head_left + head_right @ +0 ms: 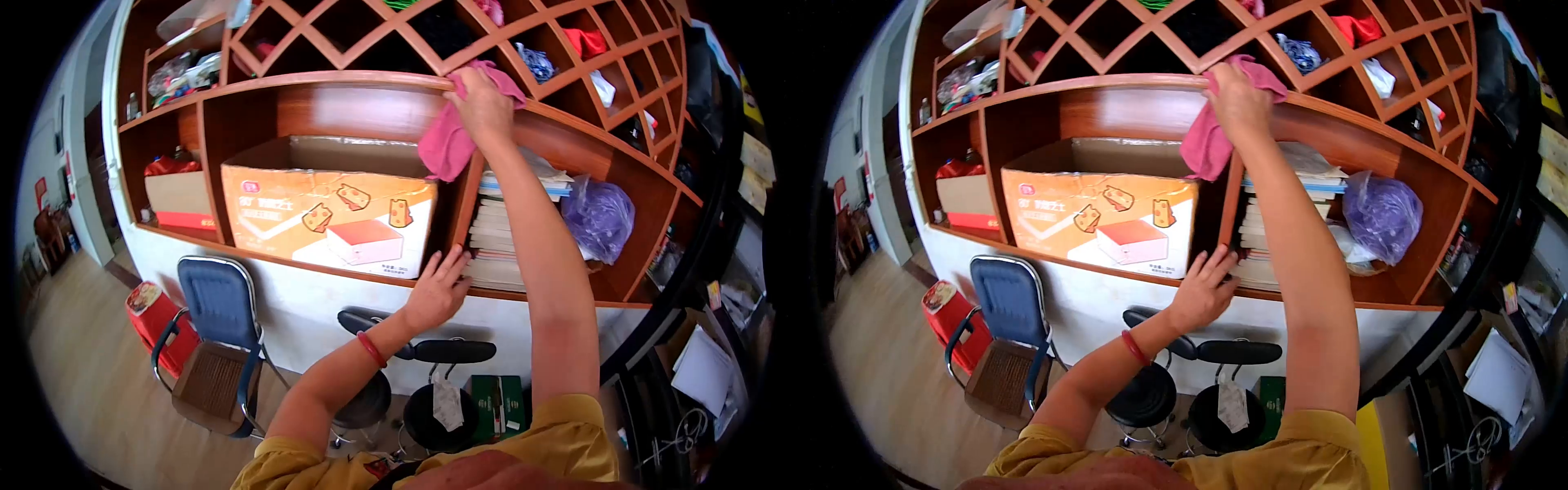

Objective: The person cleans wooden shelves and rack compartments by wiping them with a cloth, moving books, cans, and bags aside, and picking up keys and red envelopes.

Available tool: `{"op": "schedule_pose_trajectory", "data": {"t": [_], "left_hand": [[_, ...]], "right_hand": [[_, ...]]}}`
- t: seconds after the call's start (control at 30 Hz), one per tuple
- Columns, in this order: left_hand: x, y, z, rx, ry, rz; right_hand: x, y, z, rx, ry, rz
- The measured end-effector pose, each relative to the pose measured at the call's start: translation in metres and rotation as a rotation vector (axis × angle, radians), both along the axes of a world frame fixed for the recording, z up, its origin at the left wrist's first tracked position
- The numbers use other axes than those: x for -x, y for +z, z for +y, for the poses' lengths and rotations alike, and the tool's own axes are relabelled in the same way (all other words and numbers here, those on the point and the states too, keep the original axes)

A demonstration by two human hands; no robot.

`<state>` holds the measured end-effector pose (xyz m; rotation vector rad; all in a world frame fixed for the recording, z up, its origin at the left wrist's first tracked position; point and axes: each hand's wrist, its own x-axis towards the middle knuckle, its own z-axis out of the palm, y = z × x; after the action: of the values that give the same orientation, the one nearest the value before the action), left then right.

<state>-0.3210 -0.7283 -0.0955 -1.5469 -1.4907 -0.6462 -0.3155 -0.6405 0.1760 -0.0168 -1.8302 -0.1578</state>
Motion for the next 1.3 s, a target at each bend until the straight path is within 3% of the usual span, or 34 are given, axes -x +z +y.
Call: {"op": "schedule_pose_trajectory", "data": {"t": [0.13,0.17,0.27,0.33,0.47,0.53,0.63,0.7,0.73,0.8,0.87,0.93,1.0,1.07,1.13,1.3], "left_hand": [[-0.011,-0.007,-0.049,0.082,-0.053,0.027],[-0.01,-0.007,-0.062,0.136,-0.058,0.069],[0.002,-0.012,-0.088,0.15,-0.018,0.037],[0.014,-0.011,-0.097,0.137,0.005,0.037],[0.031,-0.007,-0.125,0.086,-0.047,-0.034],[0.045,-0.008,-0.146,0.078,-0.078,0.008],[0.071,-0.009,-0.172,0.034,-0.072,0.038],[0.09,0.001,-0.188,-0.003,-0.046,0.065],[0.099,0.005,-0.197,-0.003,-0.043,0.067],[0.116,0.012,-0.214,-0.061,0.034,0.021],[0.131,0.014,-0.234,-0.08,0.068,0.004],[0.15,0.008,-0.253,-0.17,0.129,-0.004],[0.163,0.006,-0.27,-0.191,0.149,-0.013],[0.173,0.007,-0.286,-0.199,0.159,-0.026],[0.18,0.009,-0.3,-0.193,0.186,-0.025],[0.194,0.02,-0.324,-0.232,0.201,0.011]], "right_hand": [[-0.001,-0.01,0.002,-0.027,0.45,0.283],[-0.002,-0.012,-0.005,0.091,0.47,0.31],[0.017,-0.016,-0.025,0.026,0.426,0.341],[0.046,-0.017,-0.035,-0.161,0.215,0.426],[0.058,-0.014,-0.052,-0.108,0.303,0.444],[0.031,-0.011,-0.074,-0.219,0.484,0.418],[0.029,0.023,-0.102,-0.427,0.449,0.608],[0.047,0.074,-0.115,-0.506,0.44,0.758],[0.055,0.097,-0.122,-0.542,0.3,0.809],[0.078,0.128,-0.124,-0.511,-0.275,0.812],[0.111,0.118,-0.132,-0.468,-0.395,0.693],[0.137,0.1,-0.138,-0.485,-0.27,0.485],[0.146,0.083,-0.14,-0.291,-0.072,0.431],[0.131,0.071,-0.143,-0.315,-0.001,0.37],[0.121,0.058,-0.149,-0.485,0.008,0.421],[0.113,0.019,-0.169,-0.498,0.065,0.336]]}}
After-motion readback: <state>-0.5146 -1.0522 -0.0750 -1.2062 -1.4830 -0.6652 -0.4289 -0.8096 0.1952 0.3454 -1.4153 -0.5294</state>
